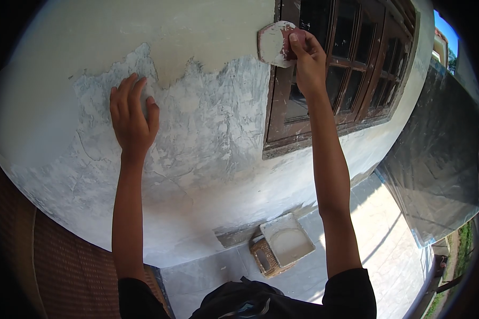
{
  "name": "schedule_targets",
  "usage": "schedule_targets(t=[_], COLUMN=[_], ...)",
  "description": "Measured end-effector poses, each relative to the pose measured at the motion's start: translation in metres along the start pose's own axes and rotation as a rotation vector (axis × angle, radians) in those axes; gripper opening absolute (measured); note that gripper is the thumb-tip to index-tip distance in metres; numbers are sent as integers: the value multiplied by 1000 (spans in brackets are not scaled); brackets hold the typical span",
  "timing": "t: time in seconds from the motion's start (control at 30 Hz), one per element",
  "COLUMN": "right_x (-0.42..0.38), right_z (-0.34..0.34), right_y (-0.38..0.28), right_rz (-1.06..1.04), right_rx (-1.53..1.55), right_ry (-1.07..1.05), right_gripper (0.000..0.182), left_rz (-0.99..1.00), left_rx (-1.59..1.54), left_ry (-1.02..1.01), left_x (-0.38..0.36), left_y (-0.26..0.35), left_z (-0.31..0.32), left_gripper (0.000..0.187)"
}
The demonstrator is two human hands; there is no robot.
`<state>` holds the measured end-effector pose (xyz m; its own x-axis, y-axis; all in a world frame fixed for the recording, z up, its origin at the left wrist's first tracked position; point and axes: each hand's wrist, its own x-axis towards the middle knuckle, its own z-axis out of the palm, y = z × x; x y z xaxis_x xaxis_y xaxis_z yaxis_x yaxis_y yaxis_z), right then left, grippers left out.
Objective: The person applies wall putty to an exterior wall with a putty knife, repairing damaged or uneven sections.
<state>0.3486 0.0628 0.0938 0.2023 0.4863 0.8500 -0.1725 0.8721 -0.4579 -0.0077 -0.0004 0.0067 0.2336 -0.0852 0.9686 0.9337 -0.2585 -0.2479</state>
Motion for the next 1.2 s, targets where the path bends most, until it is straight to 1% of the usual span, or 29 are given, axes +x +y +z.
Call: schedule_targets(t=[0.07,0.17,0.3,0.4,0.47,0.53,0.6,0.63,0.67,0.73,0.8,0.87,0.93,1.0,1.03,1.2], right_x=[5,10,6,4,9,11,9,11,11,12,20,29,30,27,26,38], right_z=[-5,-27,-15,-6,-14,-19,-23,-20,-17,-11,-19,-23,-23,-18,-15,-28], right_y=[10,9,-3,1,6,0,-7,-6,-5,-6,-13,-25,-28,-23,-21,-31], right_rz=[19,58,27,-18,-26,-15,-44,-40,-38,-58,-65,-107,-130,-108,-118,-134], right_rx=[-92,-99,-12,-39,-137,-139,-53,-41,-42,-316,-288,-232,-206,-360,-460,-368], right_ry=[17,30,27,-10,31,53,11,-44,-43,-143,-141,-36,-78,-205,-205,-132], right_gripper=[30,30,29,31,28,28,30,31,31,29,29,30,30,29,29,30], left_rz=[-6,-3,-9,-2,0,-3,-6,-7,-7,-7,-5,-7,-7,-11,-9,-4], left_rx=[-16,18,-13,-8,0,-10,-9,-9,-10,-2,-9,-13,-14,-11,-9,4], left_ry=[-12,-3,0,-6,-5,-1,4,4,2,-8,-11,-8,1,2,-3,1], left_x=[1,1,1,0,0,1,0,0,0,0,0,0,0,0,0,0], left_y=[0,0,0,0,0,0,0,0,1,0,0,-1,0,0,0,0], left_z=[0,-2,1,1,0,0,0,1,1,0,0,0,1,1,1,0], left_gripper=[41,41,41,41,40,40,40,40,40,40,40,40,40,40,40,40])
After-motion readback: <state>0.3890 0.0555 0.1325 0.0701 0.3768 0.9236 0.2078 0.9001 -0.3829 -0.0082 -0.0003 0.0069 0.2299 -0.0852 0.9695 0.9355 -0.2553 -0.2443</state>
